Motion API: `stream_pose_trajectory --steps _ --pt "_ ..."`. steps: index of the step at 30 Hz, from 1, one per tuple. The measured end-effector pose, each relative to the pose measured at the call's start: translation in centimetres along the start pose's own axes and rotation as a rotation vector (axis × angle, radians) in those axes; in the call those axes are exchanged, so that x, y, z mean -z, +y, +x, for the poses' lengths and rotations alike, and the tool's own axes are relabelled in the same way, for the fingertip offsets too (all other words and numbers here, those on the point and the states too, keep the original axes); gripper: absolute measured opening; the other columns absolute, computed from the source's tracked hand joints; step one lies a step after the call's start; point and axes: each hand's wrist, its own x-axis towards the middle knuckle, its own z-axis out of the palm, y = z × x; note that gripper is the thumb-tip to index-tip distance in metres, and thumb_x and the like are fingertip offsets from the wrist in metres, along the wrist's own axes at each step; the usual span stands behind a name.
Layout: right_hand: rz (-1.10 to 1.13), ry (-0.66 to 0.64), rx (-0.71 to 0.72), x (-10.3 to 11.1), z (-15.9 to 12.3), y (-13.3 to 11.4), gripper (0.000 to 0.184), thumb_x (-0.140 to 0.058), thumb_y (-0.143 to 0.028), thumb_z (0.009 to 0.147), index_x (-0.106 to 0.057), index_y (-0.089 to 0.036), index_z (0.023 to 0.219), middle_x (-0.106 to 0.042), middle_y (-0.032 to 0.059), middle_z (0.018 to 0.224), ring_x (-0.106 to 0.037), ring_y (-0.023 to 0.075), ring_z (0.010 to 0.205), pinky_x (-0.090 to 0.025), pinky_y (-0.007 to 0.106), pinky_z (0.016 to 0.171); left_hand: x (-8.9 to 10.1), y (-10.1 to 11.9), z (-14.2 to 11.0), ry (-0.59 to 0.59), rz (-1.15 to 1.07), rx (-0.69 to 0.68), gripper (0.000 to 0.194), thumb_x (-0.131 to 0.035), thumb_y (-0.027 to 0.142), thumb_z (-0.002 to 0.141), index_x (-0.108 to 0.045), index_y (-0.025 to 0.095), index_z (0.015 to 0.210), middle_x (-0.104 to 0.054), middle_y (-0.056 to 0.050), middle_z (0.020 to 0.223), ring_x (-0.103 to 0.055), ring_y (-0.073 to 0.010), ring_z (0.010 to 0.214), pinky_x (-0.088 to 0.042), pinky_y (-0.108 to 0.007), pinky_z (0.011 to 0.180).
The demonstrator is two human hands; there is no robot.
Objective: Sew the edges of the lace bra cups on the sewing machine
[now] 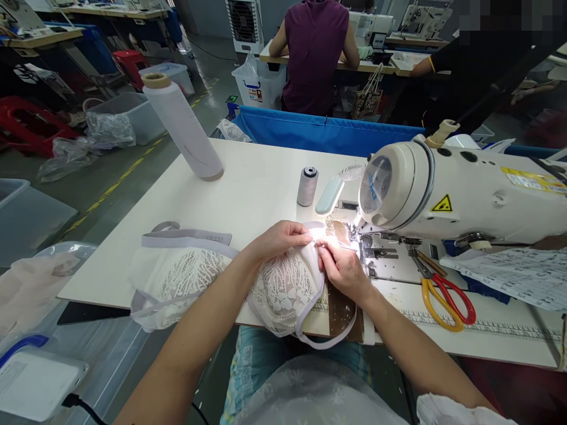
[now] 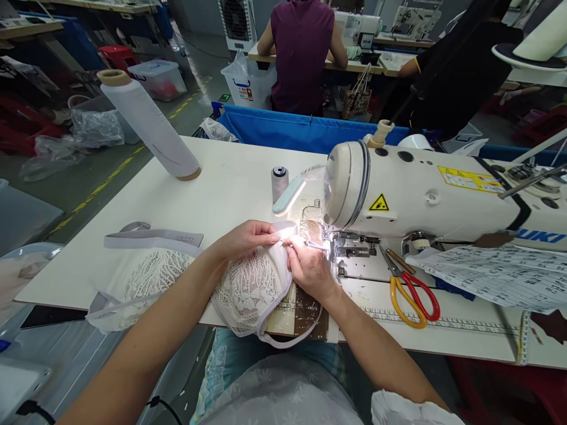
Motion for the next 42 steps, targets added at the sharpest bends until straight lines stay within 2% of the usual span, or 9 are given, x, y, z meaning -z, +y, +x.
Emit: stream_pose_trajectory --steps 13,42 --pt "0.018 0.02 0.011 -0.2 -0.09 0.15 0.02 -0.039 -0.023 0.095 -0.058 -0.019 0.096 -0.059 0.0002 0.061 -0.055 0.0147 0.052 -0.05 0.029 0.059 0.01 0.08 -0.02 -0.01 -0.025 -0.003 0.027 -0.061 0.039 0.078 -0.06 0.013 0.07 -0.046 0.002 0.063 -0.037 -0.0079 0.058 -0.029 -0.023 0.054" --pt "0.019 0.043 0.017 -0.51 -0.16 0.43 0.021 -0.039 -0.024 0.096 -0.06 -0.019 0.095 -0.059 0.0001 0.06 -0.055 0.0153 0.052 -0.049 0.03 0.059 -0.04 0.27 -0.07 -0.014 -0.01 -0.01 0.025 -0.061 0.037 0.077 -0.059 0.013 0.068 -0.044 0.003 0.062 -0.036 -0.0079 0.058 -0.028 -0.024 0.055"
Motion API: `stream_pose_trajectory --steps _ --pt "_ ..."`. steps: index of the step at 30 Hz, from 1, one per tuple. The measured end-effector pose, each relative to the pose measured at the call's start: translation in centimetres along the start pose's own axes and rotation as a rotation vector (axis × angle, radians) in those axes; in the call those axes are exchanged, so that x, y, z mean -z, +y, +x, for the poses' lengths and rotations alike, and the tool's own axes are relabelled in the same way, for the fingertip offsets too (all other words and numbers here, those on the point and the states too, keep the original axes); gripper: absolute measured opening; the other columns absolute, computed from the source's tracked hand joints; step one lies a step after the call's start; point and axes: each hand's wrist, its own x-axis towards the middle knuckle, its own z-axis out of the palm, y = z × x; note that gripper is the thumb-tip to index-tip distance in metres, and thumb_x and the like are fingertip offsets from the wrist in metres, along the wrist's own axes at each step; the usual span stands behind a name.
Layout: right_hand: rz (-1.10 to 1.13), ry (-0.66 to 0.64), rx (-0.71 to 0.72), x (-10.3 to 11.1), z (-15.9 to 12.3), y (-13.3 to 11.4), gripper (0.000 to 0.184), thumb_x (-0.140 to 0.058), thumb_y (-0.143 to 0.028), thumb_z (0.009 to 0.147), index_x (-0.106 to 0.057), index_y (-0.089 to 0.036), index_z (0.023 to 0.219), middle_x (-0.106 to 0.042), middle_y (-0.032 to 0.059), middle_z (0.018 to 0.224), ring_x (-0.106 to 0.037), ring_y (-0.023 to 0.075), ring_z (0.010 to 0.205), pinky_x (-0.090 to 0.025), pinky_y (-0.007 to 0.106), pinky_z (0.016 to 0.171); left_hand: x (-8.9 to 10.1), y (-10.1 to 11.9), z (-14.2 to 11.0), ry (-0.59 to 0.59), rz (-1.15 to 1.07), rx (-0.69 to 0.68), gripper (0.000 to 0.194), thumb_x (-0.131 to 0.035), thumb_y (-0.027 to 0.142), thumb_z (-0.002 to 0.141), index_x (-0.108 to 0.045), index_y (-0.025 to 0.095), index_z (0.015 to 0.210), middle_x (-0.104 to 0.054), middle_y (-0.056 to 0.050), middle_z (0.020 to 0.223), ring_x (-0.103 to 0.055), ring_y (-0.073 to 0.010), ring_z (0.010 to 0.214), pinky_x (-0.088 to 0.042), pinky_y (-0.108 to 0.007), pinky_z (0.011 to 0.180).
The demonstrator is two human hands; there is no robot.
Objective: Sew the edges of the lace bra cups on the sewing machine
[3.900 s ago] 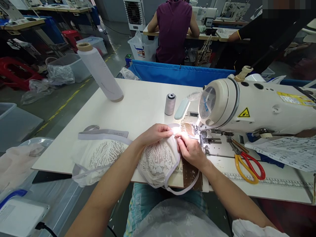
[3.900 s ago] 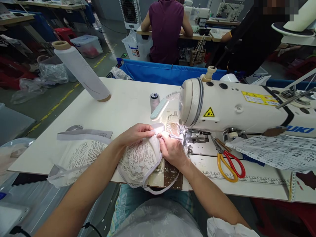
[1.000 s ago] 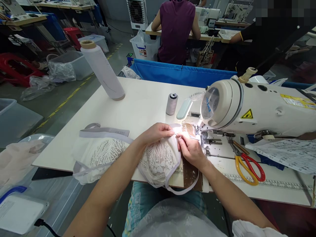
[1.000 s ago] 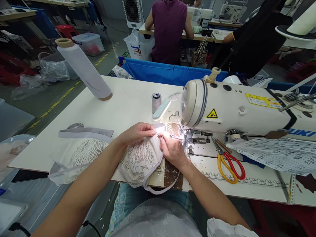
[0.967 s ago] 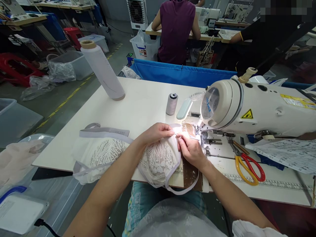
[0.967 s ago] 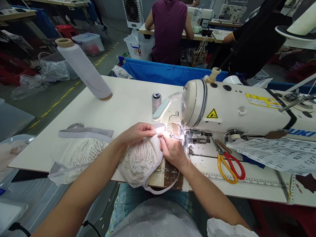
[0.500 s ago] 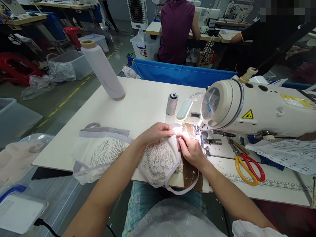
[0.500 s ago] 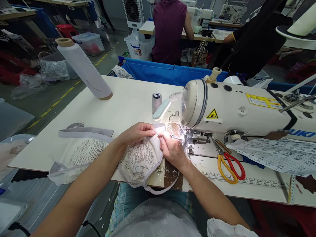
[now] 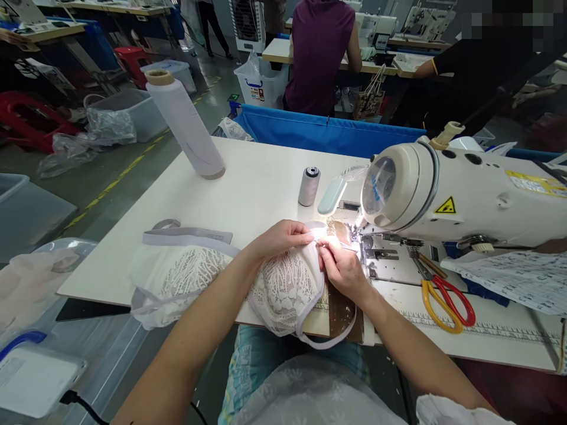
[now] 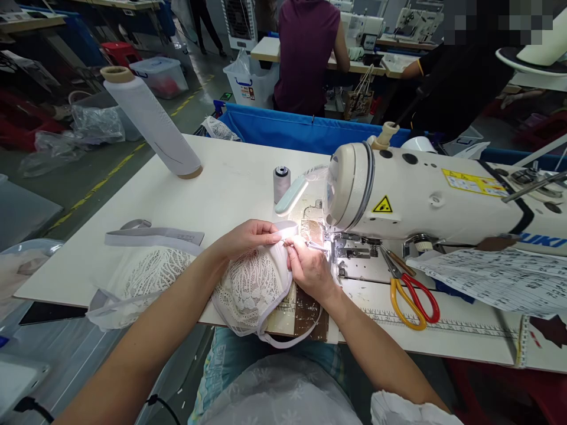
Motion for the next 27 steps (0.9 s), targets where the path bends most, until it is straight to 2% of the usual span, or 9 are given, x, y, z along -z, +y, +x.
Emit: stream_pose_trajectory --steps 12,17,27 --pt "0.062 0.01 0.022 -0.1 0.04 0.43 0.019 -0.041 -0.022 0.095 -0.06 -0.02 0.093 -0.059 -0.0009 0.062 -0.057 0.0145 0.055 -0.048 0.027 0.06 0.29 0.25 -0.31 -0.027 0.031 -0.027 0.025 -0.059 0.038 0.081 -0.062 0.013 0.076 -0.049 0.002 0.068 -0.041 -0.0089 0.061 -0.031 -0.024 0.058" --pt "0.071 0.015 0.022 -0.21 0.11 0.52 0.018 -0.041 -0.023 0.095 -0.058 -0.02 0.099 -0.059 -0.0005 0.063 -0.057 0.015 0.057 -0.048 0.028 0.06 0.33 0.23 -0.32 -0.025 0.024 -0.038 0.025 -0.059 0.037 0.08 -0.061 0.013 0.075 -0.05 0.002 0.067 -0.042 -0.0088 0.061 -0.031 -0.023 0.058" --pt "0.115 -0.005 0.023 -0.11 0.25 0.35 0.016 -0.041 -0.021 0.095 -0.056 -0.02 0.1 -0.059 -0.0004 0.065 -0.057 0.0151 0.058 -0.048 0.029 0.06 0.3 0.35 -0.35 -0.003 0.044 -0.035 0.023 -0.059 0.035 0.079 -0.061 0.013 0.073 -0.051 0.001 0.068 -0.043 -0.009 0.062 -0.032 -0.023 0.058"
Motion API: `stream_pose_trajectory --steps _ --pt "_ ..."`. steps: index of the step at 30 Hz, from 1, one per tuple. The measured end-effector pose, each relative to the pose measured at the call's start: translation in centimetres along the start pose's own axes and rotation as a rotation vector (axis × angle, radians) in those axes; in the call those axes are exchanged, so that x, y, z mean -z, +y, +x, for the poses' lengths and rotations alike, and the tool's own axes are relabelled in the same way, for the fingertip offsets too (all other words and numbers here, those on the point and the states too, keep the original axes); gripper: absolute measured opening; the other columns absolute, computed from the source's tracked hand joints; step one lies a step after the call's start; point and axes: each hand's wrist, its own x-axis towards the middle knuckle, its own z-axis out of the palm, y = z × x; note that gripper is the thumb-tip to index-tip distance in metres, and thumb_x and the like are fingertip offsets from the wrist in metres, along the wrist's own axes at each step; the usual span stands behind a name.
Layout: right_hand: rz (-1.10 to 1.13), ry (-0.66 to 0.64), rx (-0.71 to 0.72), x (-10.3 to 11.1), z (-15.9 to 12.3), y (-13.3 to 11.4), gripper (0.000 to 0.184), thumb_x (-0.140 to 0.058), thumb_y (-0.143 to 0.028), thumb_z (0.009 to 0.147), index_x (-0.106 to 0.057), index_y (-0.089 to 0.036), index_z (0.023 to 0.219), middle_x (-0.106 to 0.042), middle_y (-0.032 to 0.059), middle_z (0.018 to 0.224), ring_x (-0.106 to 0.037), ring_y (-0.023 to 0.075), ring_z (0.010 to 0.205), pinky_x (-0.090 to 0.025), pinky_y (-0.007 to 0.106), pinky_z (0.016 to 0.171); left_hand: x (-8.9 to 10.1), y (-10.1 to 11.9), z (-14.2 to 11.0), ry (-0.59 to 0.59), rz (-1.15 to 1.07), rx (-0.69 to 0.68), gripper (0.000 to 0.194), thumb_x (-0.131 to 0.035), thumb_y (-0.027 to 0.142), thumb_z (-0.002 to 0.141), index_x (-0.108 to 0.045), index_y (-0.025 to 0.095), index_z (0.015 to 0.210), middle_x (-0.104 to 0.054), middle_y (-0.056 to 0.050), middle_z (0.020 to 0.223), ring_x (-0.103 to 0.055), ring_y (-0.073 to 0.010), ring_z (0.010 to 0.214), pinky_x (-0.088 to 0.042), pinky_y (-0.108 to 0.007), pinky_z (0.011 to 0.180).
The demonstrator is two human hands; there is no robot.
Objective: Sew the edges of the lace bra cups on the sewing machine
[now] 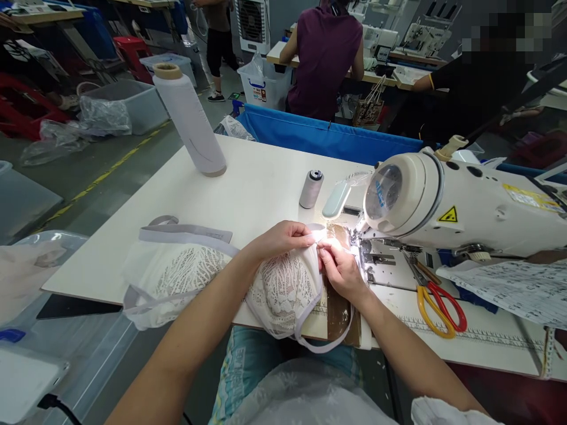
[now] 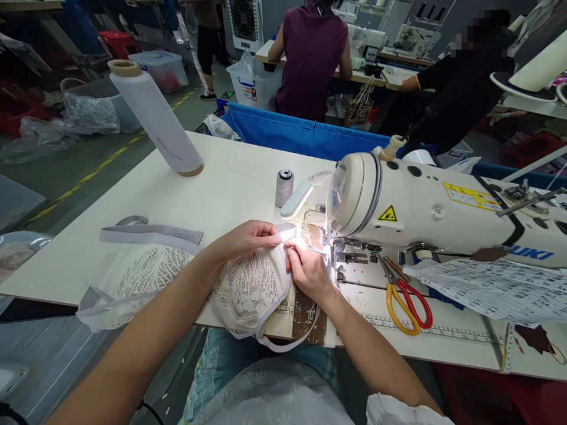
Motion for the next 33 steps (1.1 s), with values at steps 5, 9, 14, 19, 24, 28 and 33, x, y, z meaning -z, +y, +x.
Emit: stream_pose_trajectory --steps 5,9,14,19,24,28,33 --pt "0.003 -0.009 -0.011 0.02 -0.04 0.02 0.016 -0.041 -0.022 0.095 -0.056 -0.02 0.1 -0.059 -0.0004 0.065 -0.057 0.0151 0.058 -0.048 0.029 0.061 -0.04 -0.02 -0.01 0.0 -0.007 0.002 0.024 -0.059 0.037 0.078 -0.062 0.013 0.074 -0.053 0.001 0.069 -0.044 -0.0095 0.064 -0.033 -0.023 0.059" --pt "-0.002 -0.004 -0.009 0.08 0.0 -0.12 0.016 -0.041 -0.022 0.095 -0.057 -0.02 0.098 -0.059 -0.0007 0.064 -0.057 0.0146 0.057 -0.048 0.029 0.06 -0.02 0.04 -0.01 0.001 -0.01 0.005 0.025 -0.059 0.037 0.078 -0.062 0.013 0.074 -0.052 0.001 0.068 -0.043 -0.0093 0.063 -0.033 -0.023 0.058" --pt "-0.011 -0.008 -0.014 0.14 0.0 -0.17 0.017 -0.041 -0.023 0.095 -0.057 -0.021 0.098 -0.059 -0.0007 0.064 -0.057 0.015 0.057 -0.049 0.029 0.061 -0.01 0.1 0.0 -0.002 -0.021 0.001 0.025 -0.061 0.038 0.076 -0.063 0.014 0.073 -0.053 0.001 0.067 -0.044 -0.0094 0.062 -0.033 -0.023 0.057" --pt "-0.007 -0.012 -0.015 0.17 0.02 -0.16 0.018 -0.04 -0.024 0.095 -0.057 -0.02 0.099 -0.06 -0.0005 0.063 -0.057 0.0152 0.057 -0.049 0.03 0.062 0.0 0.05 0.02 0.011 -0.018 0.008 0.024 -0.06 0.037 0.077 -0.063 0.013 0.073 -0.053 0.001 0.068 -0.044 -0.0092 0.062 -0.033 -0.022 0.056" --pt "-0.014 -0.012 -0.02 0.14 -0.03 -0.11 0.018 -0.04 -0.026 0.096 -0.058 -0.021 0.097 -0.058 -0.0004 0.063 -0.057 0.0154 0.056 -0.049 0.03 0.062 0.01 0.04 0.04 0.006 -0.003 0.002 0.022 -0.06 0.035 0.077 -0.062 0.013 0.071 -0.051 0.001 0.066 -0.042 -0.0088 0.06 -0.032 -0.023 0.056" --pt "-0.005 -0.008 -0.014 0.09 -0.07 0.0 0.018 -0.04 -0.025 0.096 -0.058 -0.021 0.097 -0.058 -0.0014 0.063 -0.056 0.0147 0.056 -0.048 0.029 0.062 0.03 -0.01 0.04 -0.001 -0.001 -0.005 0.024 -0.06 0.036 0.078 -0.061 0.014 0.071 -0.05 0.001 0.066 -0.042 -0.009 0.06 -0.032 -0.023 0.056" --pt "-0.009 0.001 -0.007 0.04 0.0 0.14 0.018 -0.041 -0.024 0.096 -0.058 -0.02 0.098 -0.059 -0.0009 0.064 -0.057 0.0147 0.057 -0.048 0.029 0.061 0.02 -0.21 0.08 -0.004 -0.012 0.0 0.025 -0.059 0.038 0.078 -0.062 0.014 0.072 -0.051 0.001 0.067 -0.043 -0.0095 0.062 -0.033 -0.024 0.057"
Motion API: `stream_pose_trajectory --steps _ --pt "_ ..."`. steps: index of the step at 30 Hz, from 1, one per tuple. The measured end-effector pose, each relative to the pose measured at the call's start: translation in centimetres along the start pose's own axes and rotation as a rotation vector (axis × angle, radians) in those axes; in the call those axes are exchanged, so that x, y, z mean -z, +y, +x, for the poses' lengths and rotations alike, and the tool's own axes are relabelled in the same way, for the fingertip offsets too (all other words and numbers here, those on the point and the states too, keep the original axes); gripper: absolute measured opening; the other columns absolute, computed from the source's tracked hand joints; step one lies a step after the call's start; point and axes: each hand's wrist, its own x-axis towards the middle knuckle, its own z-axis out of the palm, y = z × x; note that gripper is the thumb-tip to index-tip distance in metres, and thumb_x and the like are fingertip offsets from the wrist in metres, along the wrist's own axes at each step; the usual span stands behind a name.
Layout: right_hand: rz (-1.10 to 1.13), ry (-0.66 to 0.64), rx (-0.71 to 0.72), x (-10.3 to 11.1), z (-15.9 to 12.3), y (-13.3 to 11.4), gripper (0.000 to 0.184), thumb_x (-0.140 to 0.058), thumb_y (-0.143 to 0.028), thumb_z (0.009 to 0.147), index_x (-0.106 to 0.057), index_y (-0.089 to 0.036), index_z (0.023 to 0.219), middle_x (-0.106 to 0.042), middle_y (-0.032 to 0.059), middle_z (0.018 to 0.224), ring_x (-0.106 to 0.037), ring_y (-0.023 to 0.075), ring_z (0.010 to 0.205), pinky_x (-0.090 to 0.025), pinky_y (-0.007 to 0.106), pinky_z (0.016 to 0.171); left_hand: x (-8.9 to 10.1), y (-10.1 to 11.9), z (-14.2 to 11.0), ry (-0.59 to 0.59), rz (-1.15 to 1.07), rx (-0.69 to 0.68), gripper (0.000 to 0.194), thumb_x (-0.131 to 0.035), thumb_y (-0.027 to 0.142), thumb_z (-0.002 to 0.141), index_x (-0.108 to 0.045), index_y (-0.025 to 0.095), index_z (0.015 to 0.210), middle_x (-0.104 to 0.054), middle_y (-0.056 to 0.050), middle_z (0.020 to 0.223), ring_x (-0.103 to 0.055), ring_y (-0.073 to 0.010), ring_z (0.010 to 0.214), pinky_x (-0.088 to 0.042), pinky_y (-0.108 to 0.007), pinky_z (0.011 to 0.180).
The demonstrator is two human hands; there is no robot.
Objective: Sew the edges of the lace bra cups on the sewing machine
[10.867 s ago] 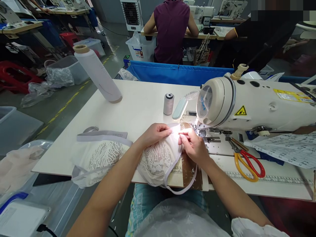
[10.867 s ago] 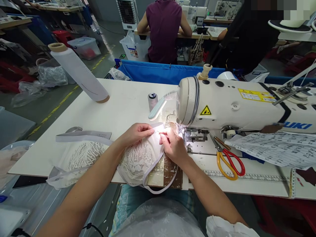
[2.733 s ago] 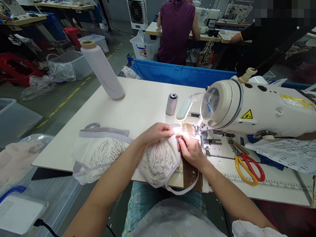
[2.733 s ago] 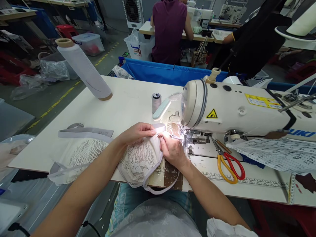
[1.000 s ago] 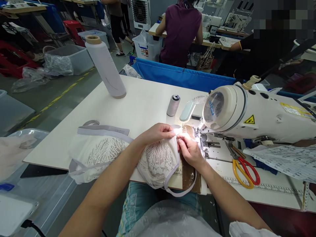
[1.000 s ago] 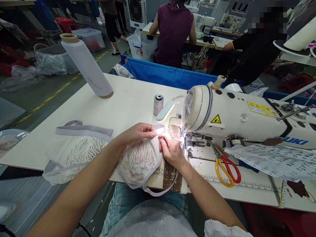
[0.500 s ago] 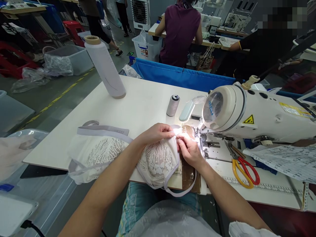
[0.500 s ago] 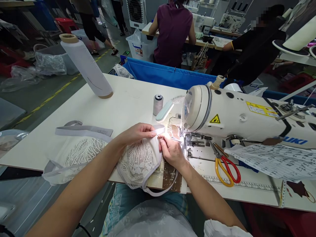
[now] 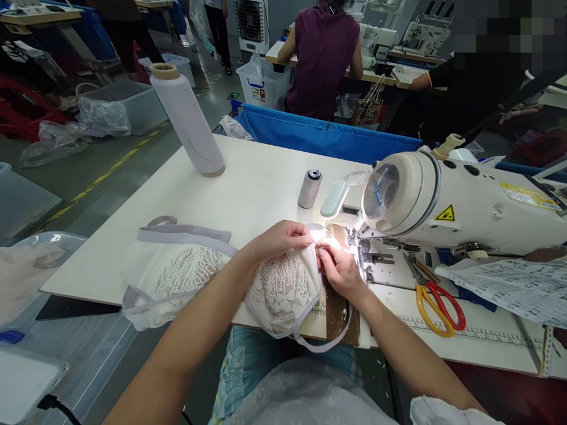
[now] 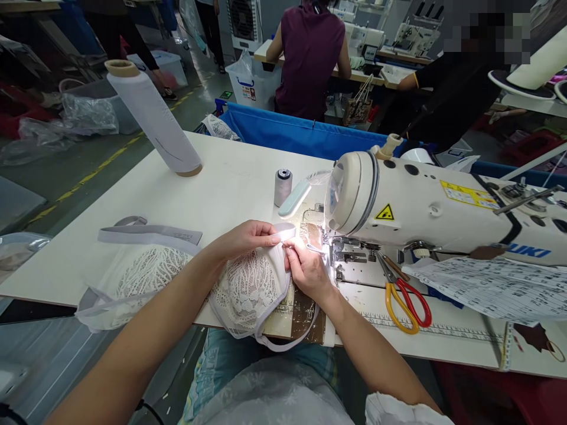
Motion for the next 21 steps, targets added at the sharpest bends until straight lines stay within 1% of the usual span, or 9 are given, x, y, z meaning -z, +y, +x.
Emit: stream_pose_trajectory --steps 4,8,12,14,16,18,21 --pt "-0.013 0.01 0.009 -0.04 0.1 -0.05 0.017 -0.042 -0.022 0.095 -0.058 -0.02 0.099 -0.06 -0.0005 0.064 -0.058 0.0147 0.057 -0.049 0.029 0.06 -0.05 -0.01 0.06 -0.013 -0.013 -0.001 0.023 -0.06 0.036 0.077 -0.06 0.014 0.071 -0.049 0.002 0.066 -0.041 -0.0088 0.06 -0.032 -0.023 0.056" --pt "-0.071 0.02 0.02 0.06 0.26 -0.32 0.017 -0.041 -0.023 0.095 -0.058 -0.02 0.097 -0.061 0.0007 0.065 -0.059 0.0155 0.058 -0.048 0.029 0.06 -0.1 0.19 0.02 0.01 -0.008 0.007 0.023 -0.061 0.036 0.076 -0.06 0.014 0.07 -0.049 0.002 0.066 -0.041 -0.0088 0.06 -0.032 -0.023 0.056" --pt "-0.225 0.063 0.051 0.27 0.29 -0.52 0.018 -0.044 -0.024 0.094 -0.061 -0.019 0.093 -0.064 0.0045 0.075 -0.061 0.0172 0.068 -0.047 0.029 0.064 -0.1 0.37 -0.14 0.051 -0.008 0.02 0.025 -0.062 0.039 0.075 -0.059 0.014 0.07 -0.049 0.002 0.066 -0.041 -0.0091 0.06 -0.031 -0.023 0.056" --pt "-0.327 0.105 0.057 0.33 0.22 -0.54 0.018 -0.048 -0.026 0.092 -0.064 -0.019 0.088 -0.064 0.0053 0.076 -0.06 0.0178 0.069 -0.046 0.029 0.064 -0.09 0.42 -0.2 0.065 -0.001 0.022 0.025 -0.062 0.039 0.075 -0.058 0.015 0.071 -0.049 0.002 0.066 -0.041 -0.0094 0.06 -0.031 -0.023 0.056" --pt "-0.383 0.14 0.044 0.33 0.18 -0.57 0.018 -0.051 -0.027 0.09 -0.066 -0.019 0.085 -0.064 0.0057 0.076 -0.059 0.0179 0.068 -0.045 0.029 0.062 -0.1 0.46 -0.22 0.064 0.009 0.023 0.025 -0.061 0.039 0.076 -0.058 0.014 0.071 -0.049 0.002 0.067 -0.042 -0.0095 0.061 -0.031 -0.023 0.057" --pt "-0.368 0.149 0.041 0.29 0.24 -0.64 0.018 -0.052 -0.026 0.09 -0.067 -0.019 0.083 -0.064 0.0057 0.075 -0.059 0.0176 0.068 -0.045 0.029 0.062 -0.17 0.47 -0.21 0.05 0.021 0.025 0.025 -0.06 0.039 0.077 -0.058 0.014 0.071 -0.049 0.002 0.067 -0.041 -0.0092 0.06 -0.031 -0.024 0.057" --pt "-0.29 0.131 0.074 0.21 0.46 -0.8 0.02 -0.049 -0.022 0.091 -0.066 -0.018 0.081 -0.064 0.0054 0.074 -0.059 0.0169 0.068 -0.045 0.028 0.063 -0.34 0.43 -0.15 0.023 0.045 0.028 0.025 -0.059 0.038 0.077 -0.057 0.015 0.07 -0.048 0.002 0.067 -0.04 -0.0092 0.06 -0.03 -0.024 0.057"
